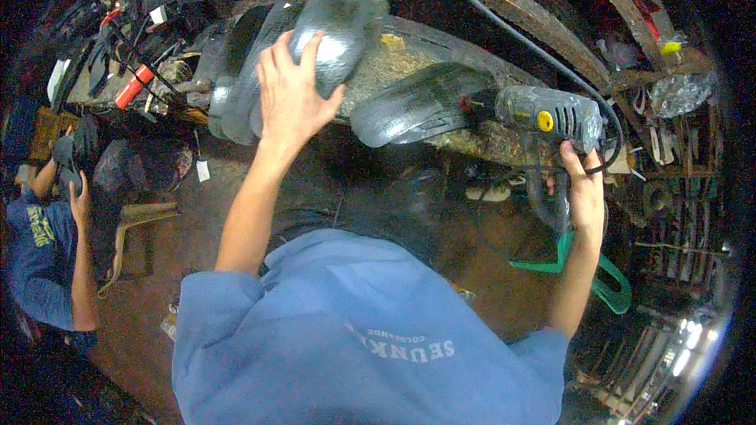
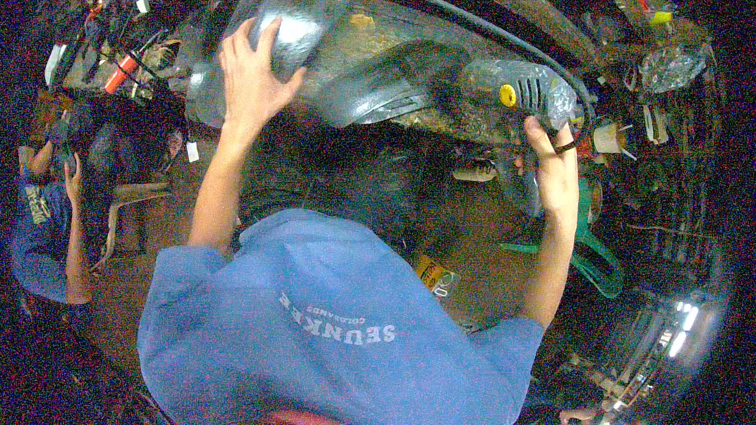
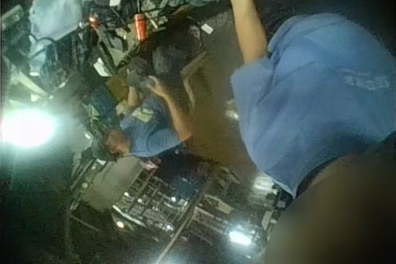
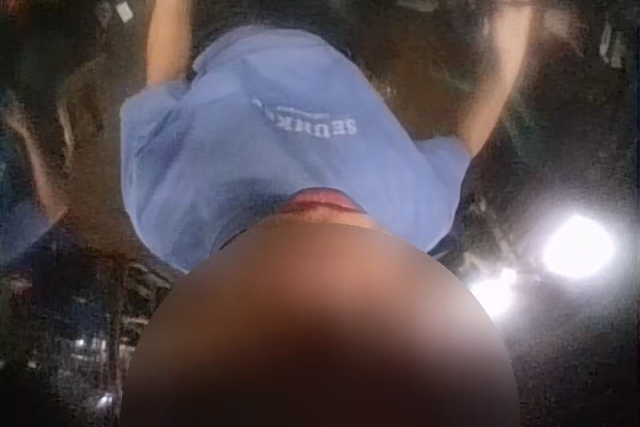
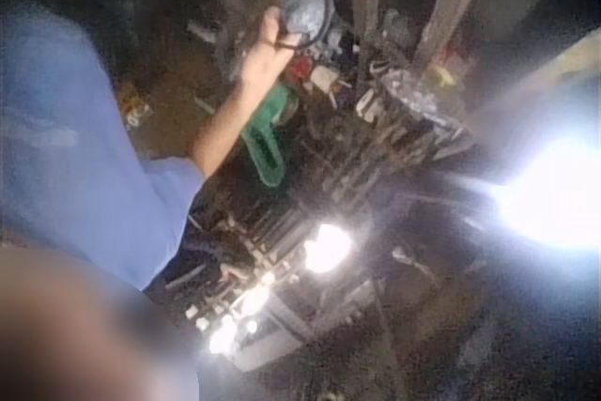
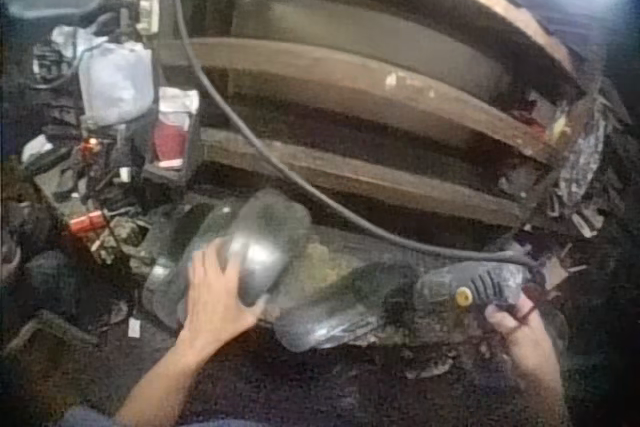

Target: The person uses a handheld electric sander to smooth the textured sole of a black slipper. They repeatedly sand the sole, flip the slipper to check the surface, and place it on a nearby shelf before retrieving another slipper to continue the process.

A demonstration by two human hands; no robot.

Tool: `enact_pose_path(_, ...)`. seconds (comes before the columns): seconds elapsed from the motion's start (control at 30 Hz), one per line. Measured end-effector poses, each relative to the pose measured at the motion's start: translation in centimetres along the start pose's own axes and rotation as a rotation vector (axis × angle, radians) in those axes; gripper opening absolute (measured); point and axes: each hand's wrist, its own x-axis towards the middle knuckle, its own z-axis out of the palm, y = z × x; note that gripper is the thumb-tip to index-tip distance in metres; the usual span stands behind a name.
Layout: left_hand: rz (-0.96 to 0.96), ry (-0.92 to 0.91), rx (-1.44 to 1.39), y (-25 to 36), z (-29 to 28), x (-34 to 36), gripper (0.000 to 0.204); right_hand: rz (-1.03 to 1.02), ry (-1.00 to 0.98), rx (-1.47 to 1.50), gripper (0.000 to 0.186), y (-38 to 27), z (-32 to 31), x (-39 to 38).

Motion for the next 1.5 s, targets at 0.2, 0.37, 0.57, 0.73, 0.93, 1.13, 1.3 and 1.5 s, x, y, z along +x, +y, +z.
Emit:
enact_pose_path(0.2, -0.067, -0.17, 0.15, -2.8, 1.2, -1.3, 0.11, -0.014, 0.024, 0.008, 0.036, 0.3, -0.6, 1.6)
enact_pose_path(0.37, 0.031, -0.021, 0.111, -1.6, 0.3, -1.6, 0.103, 0.0, 0.035, 0.014, 0.036, -0.2, -0.3, 2.9)
enact_pose_path(0.57, 0.076, -0.287, -0.215, 2.4, -0.3, -5.2, 0.098, -0.044, 0.049, -0.03, 0.037, -0.6, 0.6, 4.1)
enact_pose_path(0.73, 0.046, -0.32, -0.288, 4.4, 1.5, -8.4, 0.094, -0.024, 0.025, -0.004, 0.036, -0.7, 1.9, 5.3)
enact_pose_path(0.93, -0.06, -0.124, -0.441, 3.8, 3.0, -9.7, 0.08, -0.074, -0.055, -0.008, 0.036, -1.8, 3.7, 6.0)
enact_pose_path(1.13, -0.099, -0.016, -0.432, 4.0, 3.2, -10.3, 0.088, -0.042, -0.162, -0.016, 0.034, -2.8, 5.4, 5.2)
enact_pose_path(1.3, -0.096, 0.019, -0.417, 4.0, 3.4, -10.5, 0.098, 0.002, -0.25, -0.01, 0.037, -4.1, 6.5, 3.2)
enact_pose_path(1.5, -0.078, 0.151, -0.449, 4.0, 4.0, -10.6, 0.109, -0.015, -0.357, -0.049, 0.03, -4.7, 7.9, 2.0)
